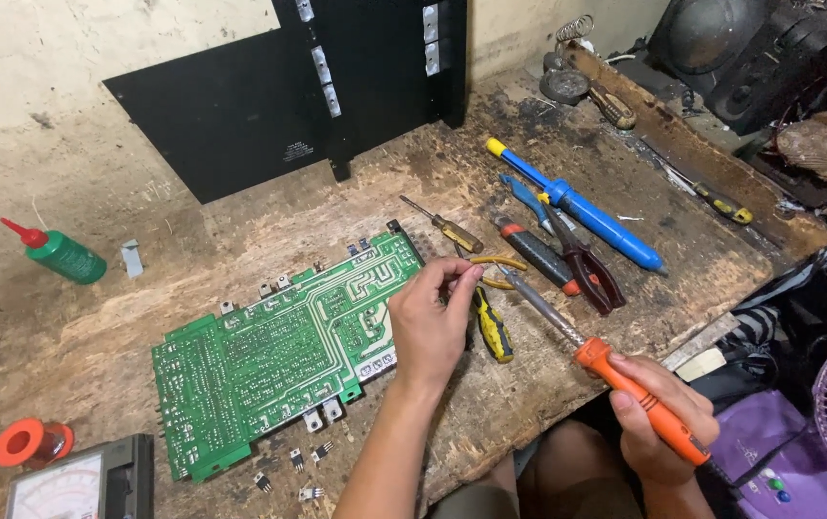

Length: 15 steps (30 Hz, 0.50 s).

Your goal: The person uses pliers and a soldering iron to remove small electronic components from a green circuit board. They then use a multimeter to test the removed components on the workbench.

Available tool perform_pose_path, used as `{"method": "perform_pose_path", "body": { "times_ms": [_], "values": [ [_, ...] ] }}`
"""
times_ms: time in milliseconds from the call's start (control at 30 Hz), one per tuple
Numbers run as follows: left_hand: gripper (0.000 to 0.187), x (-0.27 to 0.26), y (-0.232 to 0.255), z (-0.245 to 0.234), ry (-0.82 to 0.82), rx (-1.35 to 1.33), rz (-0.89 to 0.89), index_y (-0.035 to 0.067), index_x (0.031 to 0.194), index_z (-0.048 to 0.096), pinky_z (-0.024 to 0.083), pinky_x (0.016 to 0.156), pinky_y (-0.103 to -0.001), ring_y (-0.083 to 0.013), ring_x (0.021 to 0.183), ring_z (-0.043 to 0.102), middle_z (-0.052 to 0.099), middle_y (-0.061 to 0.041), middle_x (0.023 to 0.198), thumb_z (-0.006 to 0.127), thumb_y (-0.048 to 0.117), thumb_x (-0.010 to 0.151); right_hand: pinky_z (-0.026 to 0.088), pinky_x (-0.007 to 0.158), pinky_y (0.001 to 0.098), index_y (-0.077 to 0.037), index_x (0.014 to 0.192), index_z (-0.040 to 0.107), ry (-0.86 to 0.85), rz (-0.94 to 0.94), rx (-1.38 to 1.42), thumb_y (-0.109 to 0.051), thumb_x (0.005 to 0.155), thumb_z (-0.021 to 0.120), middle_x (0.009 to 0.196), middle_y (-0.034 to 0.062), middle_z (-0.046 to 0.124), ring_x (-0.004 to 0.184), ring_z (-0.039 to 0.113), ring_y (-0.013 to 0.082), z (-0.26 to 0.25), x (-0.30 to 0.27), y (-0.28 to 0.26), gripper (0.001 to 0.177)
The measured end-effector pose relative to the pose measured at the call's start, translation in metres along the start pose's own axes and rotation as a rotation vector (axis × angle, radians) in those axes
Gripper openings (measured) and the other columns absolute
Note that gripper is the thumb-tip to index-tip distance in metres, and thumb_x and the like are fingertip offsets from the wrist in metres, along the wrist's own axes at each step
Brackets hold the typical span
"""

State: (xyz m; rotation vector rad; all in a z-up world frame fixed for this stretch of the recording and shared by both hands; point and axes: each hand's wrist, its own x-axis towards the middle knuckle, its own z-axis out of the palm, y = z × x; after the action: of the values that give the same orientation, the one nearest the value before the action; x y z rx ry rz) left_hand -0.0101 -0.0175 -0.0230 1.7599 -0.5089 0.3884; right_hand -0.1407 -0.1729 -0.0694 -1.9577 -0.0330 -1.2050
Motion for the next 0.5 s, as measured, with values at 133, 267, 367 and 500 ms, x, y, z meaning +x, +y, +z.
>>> {"method": "perform_pose_path", "body": {
  "times_ms": [133, 267, 367, 500],
  "values": [
    [0.011, 0.001, 0.001, -0.002, -0.003, -0.017, -0.013, 0.004, 0.083, 0.059, 0.050, 0.053, -0.020, -0.0123, 0.060, 0.057, 0.061, -0.007, 0.072, 0.058, 0.012, 0.076, 0.048, 0.077, 0.0310, 0.010, 0.085, 0.055, 0.047, 0.031, -0.040, -0.003, 0.069, 0.052, 0.085, 0.0194, 0.057, 0.077, 0.058, 0.0276, -0.005, -0.004, 0.006, 0.021],
    [0.009, 0.004, 0.009, -0.003, 0.038, -0.036, -0.003, 0.004, 0.081, 0.061, 0.050, 0.053, -0.018, -0.0115, 0.058, 0.058, 0.063, -0.007, 0.070, 0.059, 0.011, 0.075, 0.045, 0.073, 0.0272, 0.011, 0.099, 0.052, 0.164, 0.171, -0.154, -0.005, 0.077, 0.049, 0.091, 0.0216, 0.056, 0.074, 0.056, 0.0235, -0.017, -0.009, 0.016, 0.028],
    [0.009, 0.006, 0.017, -0.004, 0.071, -0.100, -0.148, 0.005, 0.081, 0.062, 0.048, 0.050, -0.016, -0.0088, 0.055, 0.056, 0.062, -0.003, 0.066, 0.060, 0.012, 0.074, 0.042, 0.078, 0.0333, 0.013, 0.104, 0.051, 0.236, 0.074, -0.344, -0.008, 0.081, 0.050, 0.095, 0.0242, 0.054, 0.081, 0.054, 0.0288, -0.033, -0.022, 0.042, 0.031],
    [0.008, 0.009, 0.024, -0.006, 0.107, -0.220, -0.413, 0.005, 0.081, 0.061, 0.052, 0.056, -0.017, -0.0100, 0.059, 0.059, 0.062, -0.004, 0.066, 0.059, 0.008, 0.074, 0.038, 0.085, 0.0317, 0.006, 0.110, 0.052, 0.171, 0.195, -0.474, 0.000, 0.081, 0.055, 0.102, 0.0162, 0.053, 0.092, 0.051, 0.0251, -0.040, -0.021, 0.058, 0.029]
  ]
}}
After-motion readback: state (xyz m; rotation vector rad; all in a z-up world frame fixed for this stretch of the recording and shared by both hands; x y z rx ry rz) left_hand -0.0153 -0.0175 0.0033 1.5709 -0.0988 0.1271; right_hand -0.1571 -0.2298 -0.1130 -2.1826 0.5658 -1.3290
